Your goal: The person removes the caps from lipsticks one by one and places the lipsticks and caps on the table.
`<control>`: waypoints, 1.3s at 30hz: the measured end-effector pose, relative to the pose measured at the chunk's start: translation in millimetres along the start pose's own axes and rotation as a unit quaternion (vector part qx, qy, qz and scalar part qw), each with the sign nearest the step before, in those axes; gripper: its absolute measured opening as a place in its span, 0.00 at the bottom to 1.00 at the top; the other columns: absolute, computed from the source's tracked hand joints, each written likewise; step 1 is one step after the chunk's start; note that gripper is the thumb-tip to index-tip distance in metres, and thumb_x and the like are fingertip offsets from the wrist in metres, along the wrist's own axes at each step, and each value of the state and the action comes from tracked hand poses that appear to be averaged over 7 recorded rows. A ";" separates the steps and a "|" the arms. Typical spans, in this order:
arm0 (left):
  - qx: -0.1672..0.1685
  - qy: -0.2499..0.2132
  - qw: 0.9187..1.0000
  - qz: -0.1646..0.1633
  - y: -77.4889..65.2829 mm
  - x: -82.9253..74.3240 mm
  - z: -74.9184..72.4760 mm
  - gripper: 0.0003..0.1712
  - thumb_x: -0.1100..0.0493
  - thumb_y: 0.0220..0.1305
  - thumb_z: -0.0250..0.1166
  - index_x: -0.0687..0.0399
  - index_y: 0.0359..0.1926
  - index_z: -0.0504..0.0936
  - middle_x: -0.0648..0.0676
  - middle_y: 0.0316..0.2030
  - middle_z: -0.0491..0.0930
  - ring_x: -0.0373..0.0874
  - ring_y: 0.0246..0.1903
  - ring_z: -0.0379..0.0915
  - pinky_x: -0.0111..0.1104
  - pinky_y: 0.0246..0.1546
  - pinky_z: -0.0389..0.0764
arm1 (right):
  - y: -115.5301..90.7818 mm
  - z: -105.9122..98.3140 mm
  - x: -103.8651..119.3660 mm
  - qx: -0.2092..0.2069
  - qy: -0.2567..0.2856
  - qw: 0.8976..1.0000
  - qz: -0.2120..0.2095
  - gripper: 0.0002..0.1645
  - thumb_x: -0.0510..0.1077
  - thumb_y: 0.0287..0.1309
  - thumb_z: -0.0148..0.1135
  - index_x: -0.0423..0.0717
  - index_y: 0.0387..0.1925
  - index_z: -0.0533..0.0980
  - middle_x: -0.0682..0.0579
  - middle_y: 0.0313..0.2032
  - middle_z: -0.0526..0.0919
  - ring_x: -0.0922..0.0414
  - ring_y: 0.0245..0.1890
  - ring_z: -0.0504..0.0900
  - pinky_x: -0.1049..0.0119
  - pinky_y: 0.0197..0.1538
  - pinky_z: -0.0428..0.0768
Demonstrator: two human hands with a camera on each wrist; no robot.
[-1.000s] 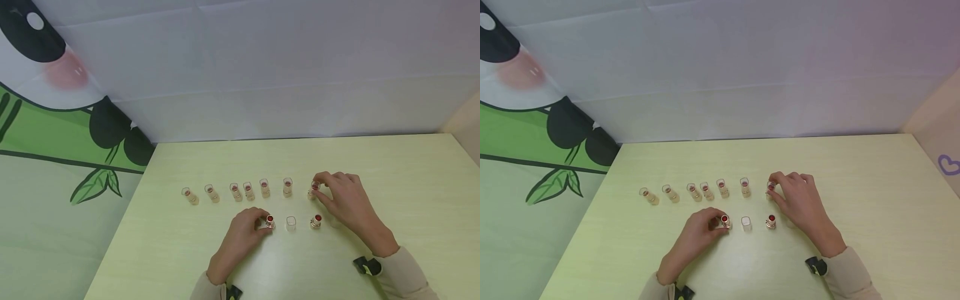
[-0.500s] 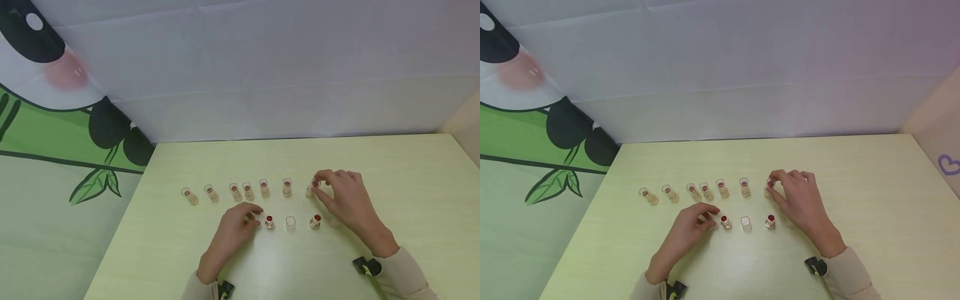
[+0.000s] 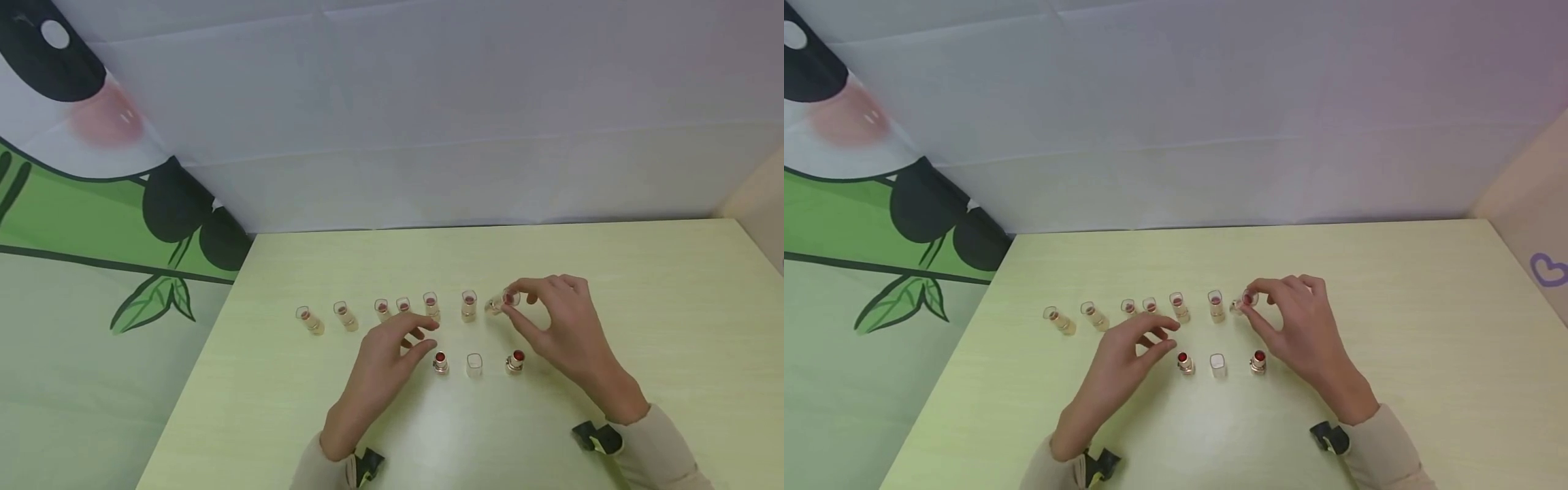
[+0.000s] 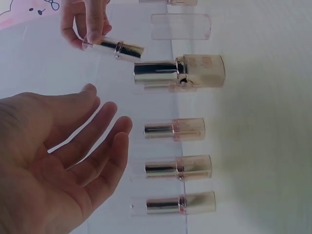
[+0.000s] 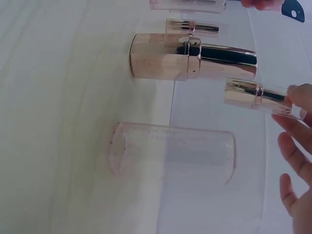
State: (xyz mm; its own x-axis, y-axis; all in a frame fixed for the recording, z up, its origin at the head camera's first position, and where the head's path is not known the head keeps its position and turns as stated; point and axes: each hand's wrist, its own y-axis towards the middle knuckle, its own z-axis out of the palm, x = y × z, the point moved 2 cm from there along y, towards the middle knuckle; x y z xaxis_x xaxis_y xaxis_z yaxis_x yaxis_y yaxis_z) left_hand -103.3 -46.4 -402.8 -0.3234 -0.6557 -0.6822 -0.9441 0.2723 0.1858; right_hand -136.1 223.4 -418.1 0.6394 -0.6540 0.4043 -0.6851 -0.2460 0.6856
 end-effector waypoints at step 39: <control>-0.011 0.040 0.996 0.084 37.6 -32.2 30.9 0.18 0.50 0.69 0.69 0.46 0.58 0.84 0.44 0.47 0.88 0.35 0.33 0.77 0.25 0.34 0.76 | 20.2 -3.1 9.4 0.068 0.233 0.968 -0.058 0.25 0.54 0.73 0.61 0.37 0.55 0.76 0.51 0.48 0.87 0.66 0.50 0.85 0.78 0.59 0.80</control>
State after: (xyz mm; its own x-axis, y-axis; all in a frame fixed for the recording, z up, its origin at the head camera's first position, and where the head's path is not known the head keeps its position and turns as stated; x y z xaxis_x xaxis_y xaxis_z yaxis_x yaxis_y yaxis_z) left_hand -126.4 6.8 -395.7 -0.4793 -0.6571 -0.5819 -0.8776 0.3677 0.3076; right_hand -142.9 214.5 -398.6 0.7813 -0.2307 0.5799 -0.6183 -0.4121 0.6692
